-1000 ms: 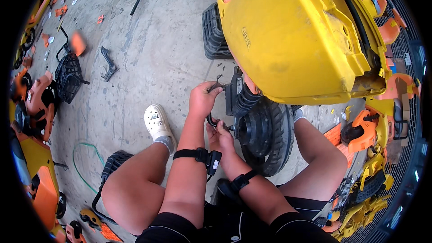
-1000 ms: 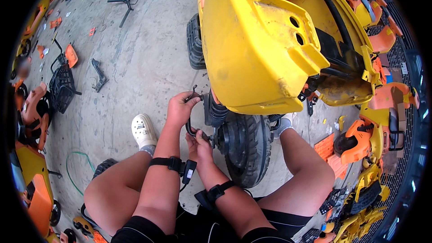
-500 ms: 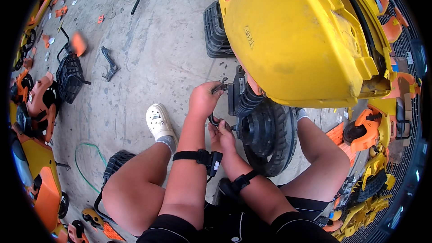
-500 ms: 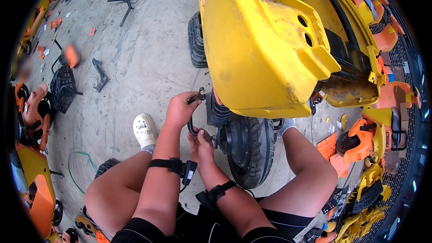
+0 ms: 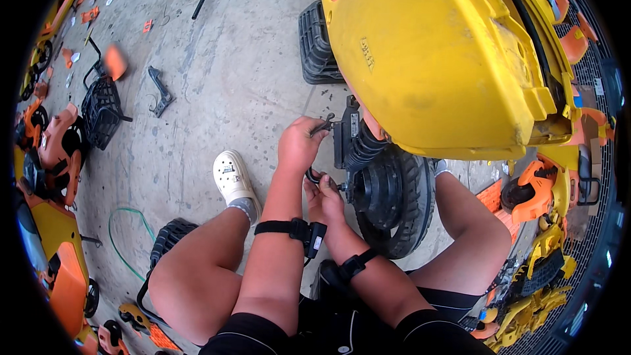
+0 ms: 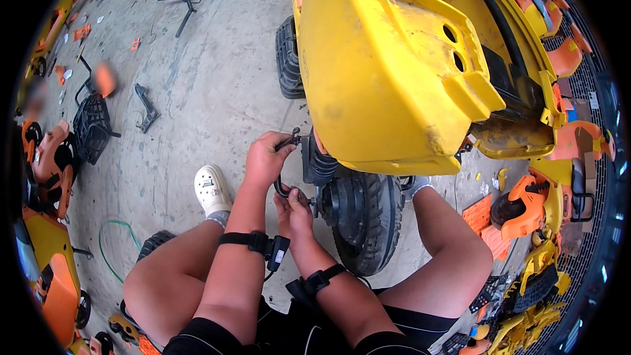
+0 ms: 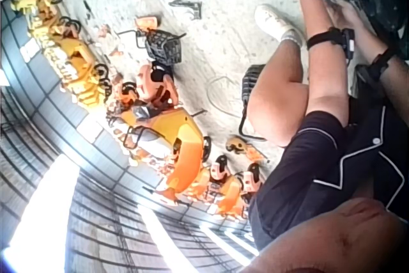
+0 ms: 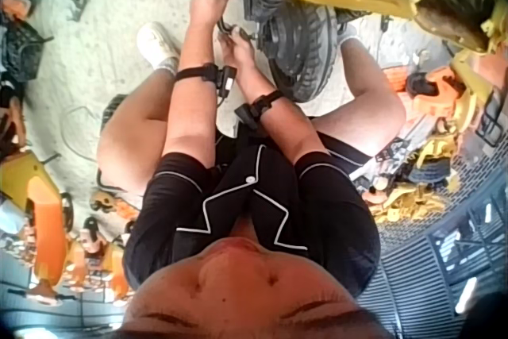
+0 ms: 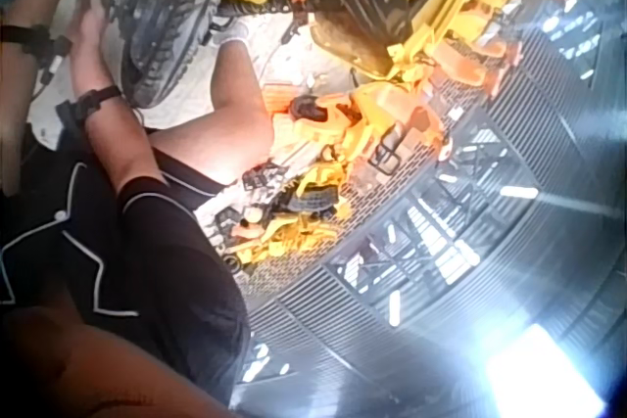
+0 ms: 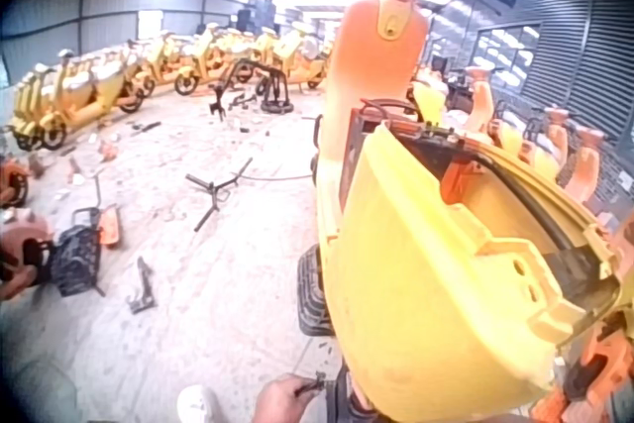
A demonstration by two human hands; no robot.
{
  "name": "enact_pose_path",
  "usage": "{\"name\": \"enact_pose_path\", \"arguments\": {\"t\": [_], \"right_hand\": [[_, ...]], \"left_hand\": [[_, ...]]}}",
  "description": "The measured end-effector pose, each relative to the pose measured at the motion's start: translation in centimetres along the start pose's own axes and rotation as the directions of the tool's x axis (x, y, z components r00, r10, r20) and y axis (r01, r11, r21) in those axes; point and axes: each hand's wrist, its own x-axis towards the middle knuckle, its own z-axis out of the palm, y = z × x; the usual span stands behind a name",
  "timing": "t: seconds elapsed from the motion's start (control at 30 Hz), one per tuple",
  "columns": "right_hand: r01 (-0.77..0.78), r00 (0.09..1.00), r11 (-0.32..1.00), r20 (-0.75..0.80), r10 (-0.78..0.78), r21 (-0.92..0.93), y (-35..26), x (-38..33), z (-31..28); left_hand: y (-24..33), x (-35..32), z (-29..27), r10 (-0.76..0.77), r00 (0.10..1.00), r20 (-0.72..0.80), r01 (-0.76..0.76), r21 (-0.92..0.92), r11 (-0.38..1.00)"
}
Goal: The person is assembling a yellow electric scooter in a workshop. They use a wrench to tighten bolts on the rear wheel and suspension, then attach a yellow plastic body panel to the frame.
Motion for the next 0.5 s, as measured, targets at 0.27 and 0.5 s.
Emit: {"name": "enact_pose_path", "arguments": {"t": [0.27, 0.5], "right_hand": [[-0.016, 1.000, 1.000, 0.016, 0.016, 0.003, 0.09, 0.33, -0.27], [-0.025, 1.000, 1.000, 0.017, 0.025, 0.007, -0.13, 0.20, -0.11]], "left_hand": [[0.52, -0.02, 0.30, 0.019, 0.999, -0.042, -0.017, 0.034, 0.999], [0.37, -0.04, 0.44, 0.028, 0.999, -0.035, -0.026, 0.058, 0.998]]}}
